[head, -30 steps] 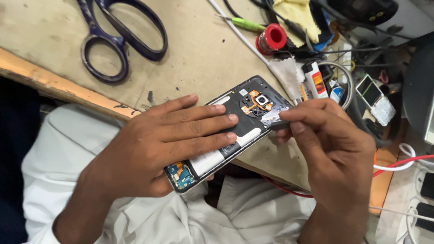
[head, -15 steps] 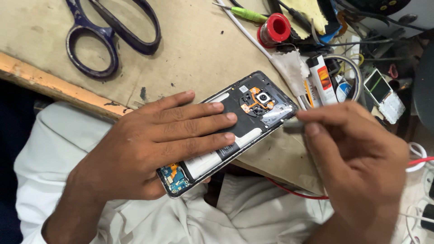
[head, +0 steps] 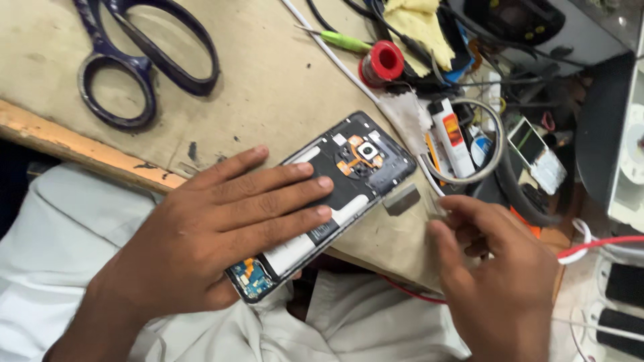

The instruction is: The person works on a disassembled smartphone at a cluttered repair workbench, holding the phone steady with one hand while using a small metal prying tool with the other to work around the phone's internal components and edges. They reposition the phone several times and continue prying and adjusting parts throughout the clip.

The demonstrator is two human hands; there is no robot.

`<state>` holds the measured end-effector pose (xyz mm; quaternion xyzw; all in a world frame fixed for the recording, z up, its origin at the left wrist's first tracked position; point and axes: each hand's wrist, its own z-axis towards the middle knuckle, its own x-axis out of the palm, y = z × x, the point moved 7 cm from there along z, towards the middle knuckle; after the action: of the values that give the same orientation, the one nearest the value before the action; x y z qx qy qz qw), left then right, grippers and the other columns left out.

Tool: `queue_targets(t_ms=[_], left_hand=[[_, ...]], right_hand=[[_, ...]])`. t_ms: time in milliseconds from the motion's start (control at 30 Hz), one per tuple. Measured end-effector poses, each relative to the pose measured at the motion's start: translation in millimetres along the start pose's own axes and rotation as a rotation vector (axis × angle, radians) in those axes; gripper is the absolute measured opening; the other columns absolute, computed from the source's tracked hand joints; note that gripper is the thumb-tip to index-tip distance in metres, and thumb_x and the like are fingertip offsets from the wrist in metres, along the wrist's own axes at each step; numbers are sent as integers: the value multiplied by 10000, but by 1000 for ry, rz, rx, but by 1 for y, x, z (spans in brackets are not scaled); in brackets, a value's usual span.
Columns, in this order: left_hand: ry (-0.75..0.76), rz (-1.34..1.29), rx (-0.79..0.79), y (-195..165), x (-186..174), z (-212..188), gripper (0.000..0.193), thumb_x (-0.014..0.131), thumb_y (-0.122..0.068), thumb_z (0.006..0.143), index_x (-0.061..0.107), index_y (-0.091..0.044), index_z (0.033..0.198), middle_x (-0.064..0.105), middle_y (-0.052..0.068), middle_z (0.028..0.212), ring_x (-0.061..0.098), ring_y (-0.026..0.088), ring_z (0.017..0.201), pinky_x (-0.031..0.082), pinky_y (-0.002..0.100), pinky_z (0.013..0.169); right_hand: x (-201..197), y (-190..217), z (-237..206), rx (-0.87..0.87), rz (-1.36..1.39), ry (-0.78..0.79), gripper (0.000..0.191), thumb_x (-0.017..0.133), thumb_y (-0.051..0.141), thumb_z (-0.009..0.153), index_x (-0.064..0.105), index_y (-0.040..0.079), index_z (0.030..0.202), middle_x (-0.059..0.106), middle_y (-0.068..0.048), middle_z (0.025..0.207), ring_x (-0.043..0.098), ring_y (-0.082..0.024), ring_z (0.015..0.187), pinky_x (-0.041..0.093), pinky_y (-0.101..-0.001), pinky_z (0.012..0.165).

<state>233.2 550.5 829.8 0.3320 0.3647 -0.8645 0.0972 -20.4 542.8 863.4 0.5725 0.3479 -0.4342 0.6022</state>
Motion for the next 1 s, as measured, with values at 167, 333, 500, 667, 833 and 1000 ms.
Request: queue_targets(t_ms=[167,333,500,667,833,1000], left_hand=[[22,37,30,3,0,1,609,665,-76,755,660,-192,1353,612,-12,1465,549,201,1403,396,511,1211],[28,34,38,3,0,2,640,671,-62,712,674,-206,1336,621,-14,1459,550,188,1399,403,499,1215],[38,64,43,2,1,2,685,644,-20,652,696,-201,1311,634,-14,1438,556,187,1382,405,511,1205],[26,81,34,1,1,3,636,655,-11,700,704,-203,1304,638,-20,1433,556,181,1385,408,509,1212],[30,93,29,1,1,3,641,648,7,693,714,-220,1290,650,-31,1423,567,175,1375,415,500,1213],[33,85,54,0,-2,5,594,675,-28,732,707,-185,1304,641,-4,1423,567,199,1370,415,501,1201]], right_hand=[[10,-6,-11,53,461,178,285,618,9,968,704,-46,1234,711,-90,960,708,-100,819,592,-235,731],[28,-2,-22,38,467,301,240,651,-17,903,721,-51,1130,741,-68,977,732,-93,814,606,-228,666],[31,7,-27,-5,590,320,200,692,5,947,707,-67,1134,731,-76,963,714,-85,684,565,-214,531],[46,-6,-38,297,727,396,192,732,-17,956,704,-68,1139,654,-112,743,637,-118,508,489,-255,386],[44,3,-35,188,739,373,174,697,-6,936,709,-63,1100,686,-43,823,624,-49,494,444,-208,344],[46,10,-32,320,656,365,177,733,-3,935,690,-41,1102,705,-46,750,595,-60,438,399,-217,331]])
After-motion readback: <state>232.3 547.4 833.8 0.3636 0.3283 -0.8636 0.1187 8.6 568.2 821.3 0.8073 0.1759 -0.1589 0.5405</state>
